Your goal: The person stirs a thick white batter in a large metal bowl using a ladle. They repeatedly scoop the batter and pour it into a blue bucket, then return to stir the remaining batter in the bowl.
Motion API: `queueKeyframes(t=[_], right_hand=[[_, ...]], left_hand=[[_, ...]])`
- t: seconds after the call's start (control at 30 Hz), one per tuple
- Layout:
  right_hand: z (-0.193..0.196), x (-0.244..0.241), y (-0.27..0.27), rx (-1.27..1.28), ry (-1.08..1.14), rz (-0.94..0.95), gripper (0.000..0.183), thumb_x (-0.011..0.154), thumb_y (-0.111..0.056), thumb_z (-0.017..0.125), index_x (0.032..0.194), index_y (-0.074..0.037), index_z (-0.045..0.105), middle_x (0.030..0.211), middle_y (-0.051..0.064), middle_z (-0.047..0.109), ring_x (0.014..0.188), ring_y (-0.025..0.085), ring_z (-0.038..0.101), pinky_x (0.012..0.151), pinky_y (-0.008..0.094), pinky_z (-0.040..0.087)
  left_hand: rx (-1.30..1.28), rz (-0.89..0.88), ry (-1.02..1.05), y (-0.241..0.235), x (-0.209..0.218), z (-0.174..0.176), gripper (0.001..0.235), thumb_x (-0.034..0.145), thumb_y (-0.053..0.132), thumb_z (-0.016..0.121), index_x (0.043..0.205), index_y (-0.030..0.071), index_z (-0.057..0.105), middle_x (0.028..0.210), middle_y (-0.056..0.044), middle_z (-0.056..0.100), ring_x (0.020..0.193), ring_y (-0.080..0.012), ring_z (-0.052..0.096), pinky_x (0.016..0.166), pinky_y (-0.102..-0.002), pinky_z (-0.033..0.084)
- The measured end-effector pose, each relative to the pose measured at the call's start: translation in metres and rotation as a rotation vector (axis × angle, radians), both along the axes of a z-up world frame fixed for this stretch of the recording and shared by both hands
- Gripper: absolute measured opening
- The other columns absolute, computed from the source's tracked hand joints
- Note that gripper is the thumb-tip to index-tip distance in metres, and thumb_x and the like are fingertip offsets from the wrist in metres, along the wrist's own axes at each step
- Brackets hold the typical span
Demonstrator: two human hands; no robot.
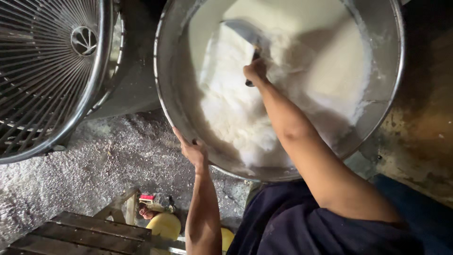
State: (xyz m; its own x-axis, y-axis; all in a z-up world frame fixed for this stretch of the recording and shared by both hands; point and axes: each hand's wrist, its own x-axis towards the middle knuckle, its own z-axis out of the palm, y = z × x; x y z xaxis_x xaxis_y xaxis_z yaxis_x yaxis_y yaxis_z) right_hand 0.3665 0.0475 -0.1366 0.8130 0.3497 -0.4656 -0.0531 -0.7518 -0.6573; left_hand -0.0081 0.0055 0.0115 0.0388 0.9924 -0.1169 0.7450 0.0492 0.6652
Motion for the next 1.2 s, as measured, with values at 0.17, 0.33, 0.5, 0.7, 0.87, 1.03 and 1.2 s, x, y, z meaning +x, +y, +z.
queueKeyframes(t=[0.17, 0.33, 0.5, 0.7, 0.87, 1.03, 1.2], right_hand=[[-0.009, -0.024, 0.035, -0.075, -0.403, 0.467, 0.052, 0.076, -0.018, 0.068, 0.117, 0.012, 0.052, 0.109, 0.031, 0.067, 0.099, 0.044, 0.069, 0.087, 0.048, 0.057], [0.019, -0.076, 0.044, -0.054, -0.243, 0.518, 0.031, 0.097, -0.026, 0.048, 0.12, -0.007, 0.054, 0.107, 0.023, 0.07, 0.101, 0.042, 0.07, 0.085, 0.053, 0.055], [0.048, -0.129, 0.018, -0.091, -0.112, 0.47, 0.03, 0.111, -0.032, 0.039, 0.118, -0.009, 0.057, 0.109, 0.023, 0.072, 0.104, 0.042, 0.07, 0.091, 0.053, 0.055], [0.051, -0.155, -0.023, -0.146, -0.21, 0.48, 0.026, 0.105, -0.025, 0.045, 0.119, -0.008, 0.06, 0.116, 0.025, 0.07, 0.109, 0.044, 0.068, 0.092, 0.055, 0.055], [0.043, -0.155, -0.066, -0.285, -0.183, 0.665, 0.034, 0.095, -0.016, 0.057, 0.126, -0.003, 0.06, 0.121, 0.025, 0.069, 0.115, 0.041, 0.067, 0.096, 0.051, 0.055], [0.047, -0.141, -0.123, -0.402, -0.22, 0.826, 0.036, 0.092, -0.012, 0.062, 0.126, 0.0, 0.062, 0.124, 0.025, 0.067, 0.117, 0.042, 0.067, 0.097, 0.05, 0.056], [0.07, -0.122, -0.193, -0.405, -0.255, 0.822, 0.038, 0.092, -0.012, 0.061, 0.128, 0.002, 0.06, 0.121, 0.026, 0.069, 0.114, 0.041, 0.07, 0.098, 0.049, 0.056]], left_hand=[[0.172, -0.048, -0.163, -0.002, -0.005, -0.009, 0.08, 0.091, 0.01, 0.048, 0.165, 0.014, 0.017, 0.141, -0.032, 0.06, 0.096, -0.0374, 0.076, 0.083, -0.043, 0.066], [0.033, 0.009, 0.087, 0.003, -0.007, -0.006, 0.11, 0.064, 0.002, 0.058, 0.164, 0.02, 0.017, 0.132, -0.035, 0.061, 0.111, -0.0508, 0.066, 0.105, -0.05, 0.051], [0.006, 0.047, 0.014, 0.002, -0.002, -0.004, 0.105, 0.07, 0.006, 0.059, 0.165, 0.026, 0.02, 0.134, -0.033, 0.062, 0.116, -0.0494, 0.066, 0.106, -0.051, 0.05], [0.12, 0.0, -0.075, 0.008, -0.004, -0.016, 0.109, 0.063, 0.004, 0.061, 0.163, 0.027, 0.022, 0.135, -0.028, 0.063, 0.117, -0.048, 0.065, 0.099, -0.051, 0.051], [0.257, -0.068, -0.146, 0.008, -0.006, -0.026, 0.099, 0.078, 0.006, 0.06, 0.168, 0.022, 0.024, 0.136, -0.027, 0.065, 0.121, -0.0476, 0.064, 0.102, -0.051, 0.051], [0.199, -0.018, -0.161, 0.009, 0.003, -0.04, 0.095, 0.077, 0.007, 0.067, 0.162, 0.019, 0.026, 0.125, -0.028, 0.067, 0.111, -0.047, 0.067, 0.092, -0.05, 0.053], [0.172, 0.008, -0.184, 0.015, 0.002, -0.057, 0.095, 0.086, 0.001, 0.054, 0.173, 0.028, 0.028, 0.128, -0.022, 0.071, 0.115, -0.0409, 0.071, 0.103, -0.051, 0.053]])
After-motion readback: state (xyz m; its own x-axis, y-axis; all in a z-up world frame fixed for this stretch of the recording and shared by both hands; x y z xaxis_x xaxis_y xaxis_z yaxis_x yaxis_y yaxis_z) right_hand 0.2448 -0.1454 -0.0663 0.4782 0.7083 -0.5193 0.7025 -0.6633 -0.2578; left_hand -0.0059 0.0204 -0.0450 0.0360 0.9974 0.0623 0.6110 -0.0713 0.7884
